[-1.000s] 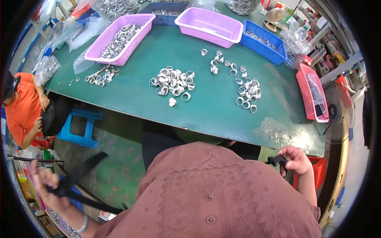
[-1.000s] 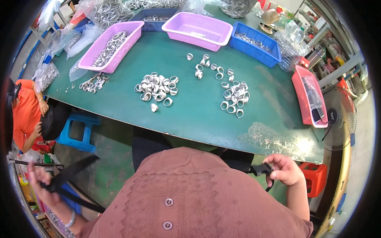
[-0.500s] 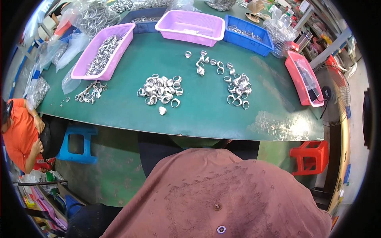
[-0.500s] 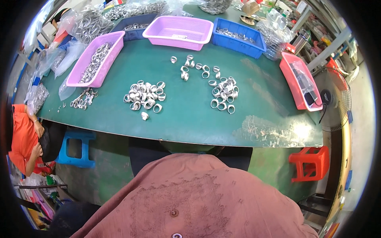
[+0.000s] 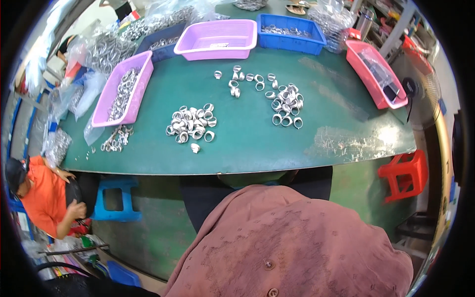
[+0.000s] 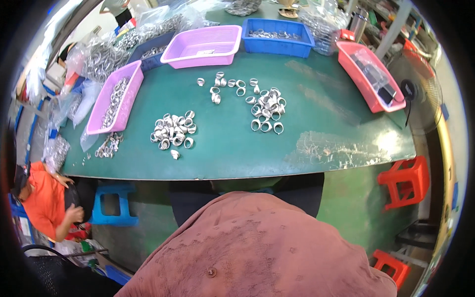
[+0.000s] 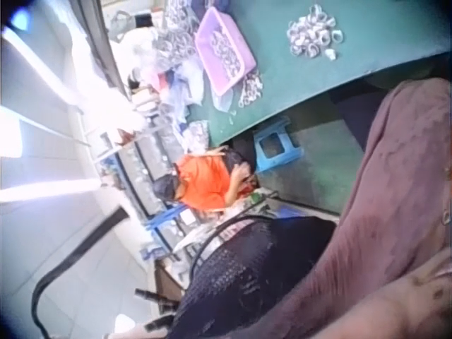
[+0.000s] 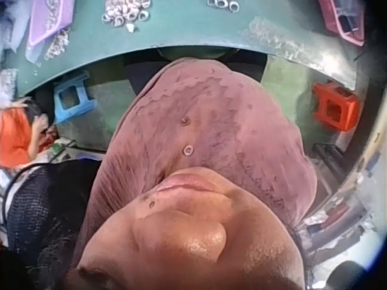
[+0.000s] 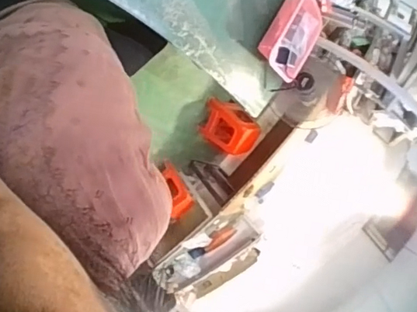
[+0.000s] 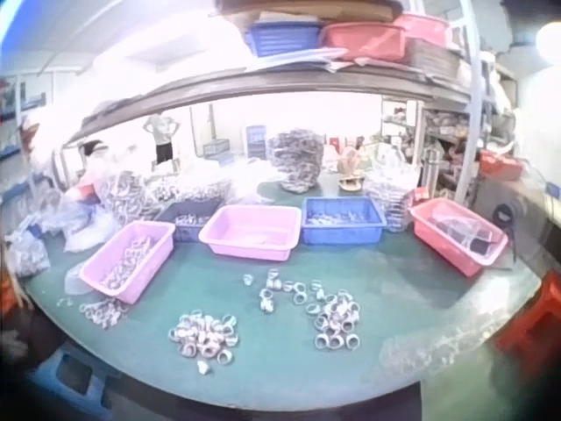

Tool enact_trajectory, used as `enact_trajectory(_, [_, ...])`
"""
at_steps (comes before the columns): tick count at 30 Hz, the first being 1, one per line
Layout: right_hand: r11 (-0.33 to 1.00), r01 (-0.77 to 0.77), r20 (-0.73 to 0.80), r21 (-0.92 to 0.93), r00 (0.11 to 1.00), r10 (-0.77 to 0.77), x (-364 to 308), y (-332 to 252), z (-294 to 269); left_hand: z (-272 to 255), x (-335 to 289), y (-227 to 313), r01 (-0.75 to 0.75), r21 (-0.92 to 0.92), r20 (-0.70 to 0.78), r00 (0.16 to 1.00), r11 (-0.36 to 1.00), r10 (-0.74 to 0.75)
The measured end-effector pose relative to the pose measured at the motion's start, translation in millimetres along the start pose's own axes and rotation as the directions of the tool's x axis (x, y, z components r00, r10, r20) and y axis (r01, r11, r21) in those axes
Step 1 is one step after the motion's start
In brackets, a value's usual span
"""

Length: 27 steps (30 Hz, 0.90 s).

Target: The person picks up metal rings from a table, inserts small white components into them, and places the assembled items into a pink tray.

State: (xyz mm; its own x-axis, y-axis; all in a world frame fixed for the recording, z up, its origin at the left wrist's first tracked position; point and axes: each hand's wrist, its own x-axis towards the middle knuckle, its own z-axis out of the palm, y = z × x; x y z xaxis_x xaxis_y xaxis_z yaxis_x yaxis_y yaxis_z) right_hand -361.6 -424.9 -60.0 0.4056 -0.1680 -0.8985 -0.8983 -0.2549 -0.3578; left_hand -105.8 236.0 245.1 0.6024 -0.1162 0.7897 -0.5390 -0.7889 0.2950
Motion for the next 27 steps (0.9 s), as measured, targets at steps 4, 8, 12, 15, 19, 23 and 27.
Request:
enact_trajectory(4, [0.996,0.057,-0.048,-0.072,0.997,-0.061,23.5,1.4,-14.6,76.0,47.3,41.2,-0.167,-0.009,0.311,0.937,0.986,0.161])
enact_trajectory(8, [0.990,0.105,-0.085,-0.099,0.990,-0.113,33.7,10.7,-17.4,170.8,72.5,77.8,-0.313,-0.027,0.552,0.787,0.949,0.275])
enact_trajectory(12, [0.984,0.146,-0.090,-0.103,0.984,-0.155,41.8,16.4,-16.0,248.6,75.2,102.0,-0.414,0.022,0.713,0.645,0.910,0.277])
enact_trajectory(15, [0.983,0.156,-0.085,-0.094,0.983,-0.165,43.7,24.0,-11.8,284.3,73.3,111.6,-0.454,0.057,0.773,0.584,0.889,0.249])
enact_trajectory(19, [0.983,0.160,-0.082,-0.091,0.982,-0.168,45.3,33.0,-12.3,288.6,78.9,116.9,-0.465,0.070,0.772,0.586,0.883,0.247])
enact_trajectory(23, [0.984,0.152,-0.072,-0.093,0.985,-0.159,43.7,33.4,-15.0,255.6,90.7,114.9,-0.435,0.062,0.712,0.650,0.898,0.265])
enact_trajectory(27, [0.985,0.140,-0.061,-0.103,0.987,-0.146,44.0,33.4,-13.1,183.9,103.4,112.2,-0.390,0.054,0.577,0.764,0.919,0.290])
